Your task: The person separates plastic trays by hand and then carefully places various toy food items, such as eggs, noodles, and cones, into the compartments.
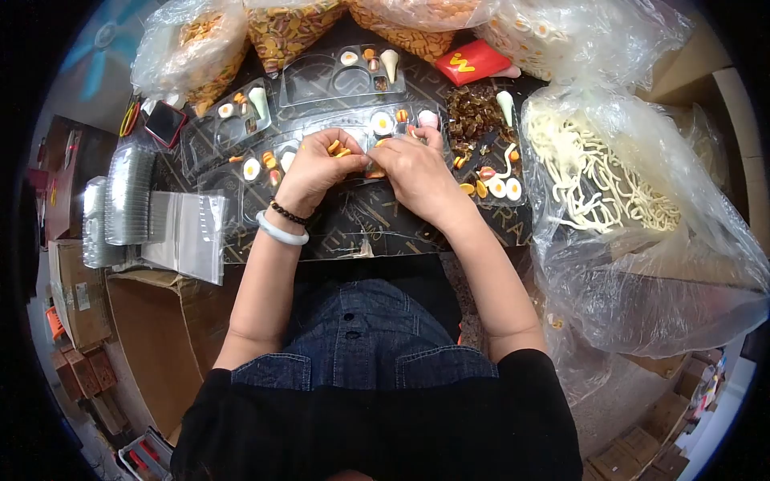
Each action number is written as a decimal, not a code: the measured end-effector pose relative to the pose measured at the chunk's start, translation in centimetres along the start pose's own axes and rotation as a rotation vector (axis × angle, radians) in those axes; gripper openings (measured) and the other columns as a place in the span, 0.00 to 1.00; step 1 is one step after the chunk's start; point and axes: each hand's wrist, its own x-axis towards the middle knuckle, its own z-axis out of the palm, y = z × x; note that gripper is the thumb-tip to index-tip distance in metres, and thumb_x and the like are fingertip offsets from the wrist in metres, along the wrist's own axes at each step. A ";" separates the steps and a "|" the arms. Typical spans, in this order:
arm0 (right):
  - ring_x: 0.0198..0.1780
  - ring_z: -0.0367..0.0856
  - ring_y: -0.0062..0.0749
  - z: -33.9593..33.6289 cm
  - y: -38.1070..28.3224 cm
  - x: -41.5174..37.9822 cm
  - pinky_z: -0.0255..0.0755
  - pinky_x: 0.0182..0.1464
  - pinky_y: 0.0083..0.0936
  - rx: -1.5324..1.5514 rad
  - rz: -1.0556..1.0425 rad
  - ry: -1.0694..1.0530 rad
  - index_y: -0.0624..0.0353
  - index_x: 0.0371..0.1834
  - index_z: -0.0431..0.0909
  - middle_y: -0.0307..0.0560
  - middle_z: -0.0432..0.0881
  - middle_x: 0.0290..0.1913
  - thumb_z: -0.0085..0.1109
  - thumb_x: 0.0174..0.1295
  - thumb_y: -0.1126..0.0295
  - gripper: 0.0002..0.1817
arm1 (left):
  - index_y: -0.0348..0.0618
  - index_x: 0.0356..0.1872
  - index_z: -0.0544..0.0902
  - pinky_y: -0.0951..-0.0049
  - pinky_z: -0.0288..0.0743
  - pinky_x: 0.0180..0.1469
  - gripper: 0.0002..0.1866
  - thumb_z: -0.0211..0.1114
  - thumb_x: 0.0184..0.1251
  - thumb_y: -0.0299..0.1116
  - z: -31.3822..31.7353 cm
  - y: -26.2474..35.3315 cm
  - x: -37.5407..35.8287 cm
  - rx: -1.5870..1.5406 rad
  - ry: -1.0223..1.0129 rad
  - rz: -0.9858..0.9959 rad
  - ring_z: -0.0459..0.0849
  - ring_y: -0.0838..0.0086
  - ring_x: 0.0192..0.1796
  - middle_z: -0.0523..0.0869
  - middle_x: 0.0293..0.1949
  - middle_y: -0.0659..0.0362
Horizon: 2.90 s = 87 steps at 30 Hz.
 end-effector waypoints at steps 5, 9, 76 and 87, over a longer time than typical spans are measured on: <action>0.40 0.78 0.31 -1.4 -0.2 -0.7 0.57 0.51 0.34 -0.084 0.105 0.178 0.52 0.30 0.80 0.38 0.78 0.32 0.60 0.52 0.73 0.04 | 0.38 0.24 0.78 0.83 0.73 0.30 0.06 0.69 0.51 0.22 0.3 0.0 0.0 0.208 0.046 0.044 0.79 0.83 0.27 0.82 0.23 0.61; 0.37 0.76 0.31 -1.7 -0.5 -1.5 0.57 0.50 0.35 -0.143 0.153 0.106 0.53 0.28 0.80 0.38 0.75 0.28 0.64 0.49 0.69 0.04 | 0.37 0.22 0.79 0.77 0.74 0.30 0.07 0.70 0.48 0.26 1.2 -0.6 0.2 0.653 0.104 0.259 0.80 0.78 0.25 0.83 0.21 0.56; 0.38 0.77 0.28 -1.8 -2.4 -2.6 0.58 0.49 0.29 0.326 0.281 0.159 0.53 0.36 0.84 0.39 0.80 0.32 0.61 0.56 0.69 0.06 | 0.32 0.58 0.69 0.87 0.72 0.32 0.20 0.57 0.66 0.25 0.7 -1.1 -5.6 -0.668 -0.202 -0.110 0.82 0.76 0.41 0.80 0.47 0.53; 0.34 0.76 0.15 -2.1 -2.9 -5.1 0.70 0.37 0.14 0.922 0.676 0.143 0.65 0.36 0.77 0.36 0.79 0.31 0.56 0.63 0.72 0.07 | 0.36 0.45 0.77 0.88 0.69 0.25 0.10 0.61 0.64 0.26 3.8 -0.8 -6.1 -0.380 -0.127 -0.126 0.79 0.82 0.27 0.83 0.35 0.57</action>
